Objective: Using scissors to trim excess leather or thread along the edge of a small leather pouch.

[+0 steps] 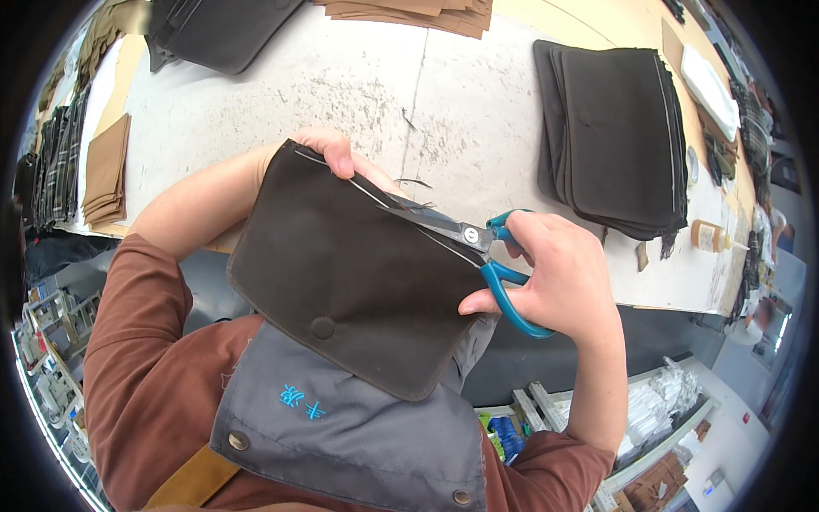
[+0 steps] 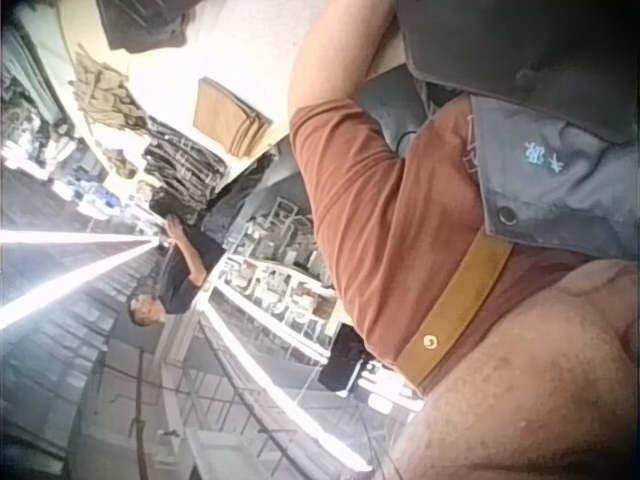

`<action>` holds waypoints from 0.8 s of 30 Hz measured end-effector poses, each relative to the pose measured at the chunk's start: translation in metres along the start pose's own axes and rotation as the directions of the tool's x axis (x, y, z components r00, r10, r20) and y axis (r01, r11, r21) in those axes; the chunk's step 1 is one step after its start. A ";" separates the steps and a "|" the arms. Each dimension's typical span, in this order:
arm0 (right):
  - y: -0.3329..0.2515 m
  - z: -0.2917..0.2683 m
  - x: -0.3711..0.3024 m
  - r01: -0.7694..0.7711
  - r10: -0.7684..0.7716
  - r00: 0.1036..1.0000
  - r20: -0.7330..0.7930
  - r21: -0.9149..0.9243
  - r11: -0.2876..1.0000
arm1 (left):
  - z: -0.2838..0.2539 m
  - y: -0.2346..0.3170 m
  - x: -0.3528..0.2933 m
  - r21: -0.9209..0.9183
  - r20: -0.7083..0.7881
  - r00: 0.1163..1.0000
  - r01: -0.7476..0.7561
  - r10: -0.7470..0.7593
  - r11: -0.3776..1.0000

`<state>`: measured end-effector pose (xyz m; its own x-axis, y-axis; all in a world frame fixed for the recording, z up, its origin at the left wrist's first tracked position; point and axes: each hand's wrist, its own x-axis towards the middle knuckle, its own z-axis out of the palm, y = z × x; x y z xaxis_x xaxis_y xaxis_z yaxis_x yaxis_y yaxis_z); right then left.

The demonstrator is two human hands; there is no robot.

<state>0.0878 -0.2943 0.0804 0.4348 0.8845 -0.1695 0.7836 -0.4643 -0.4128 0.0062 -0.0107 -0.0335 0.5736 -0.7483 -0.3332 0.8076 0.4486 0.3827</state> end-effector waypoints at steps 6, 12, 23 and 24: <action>-0.004 0.002 0.004 0.008 -0.008 1.000 -0.008 -0.007 1.000 | 0.001 0.003 -0.003 0.021 0.019 1.000 0.002 -0.003 1.000; -0.007 0.001 0.012 -0.009 0.009 1.000 0.001 -0.021 1.000 | -0.009 0.000 -0.002 0.137 0.175 0.975 -0.162 0.137 0.977; -0.018 -0.008 0.001 0.006 -0.003 0.995 0.097 -0.032 0.999 | -0.017 -0.015 0.019 0.113 0.237 0.881 -0.443 0.409 0.889; -0.015 -0.003 -0.002 -0.117 0.108 0.987 0.121 0.066 0.991 | -0.019 -0.017 0.018 0.118 0.231 0.877 -0.454 0.420 0.883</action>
<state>0.0768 -0.2892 0.0896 0.4602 0.8281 -0.3202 0.6965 -0.5603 -0.4483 0.0051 -0.0223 -0.0628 0.8112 -0.5809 0.0678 0.4365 0.6785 0.5908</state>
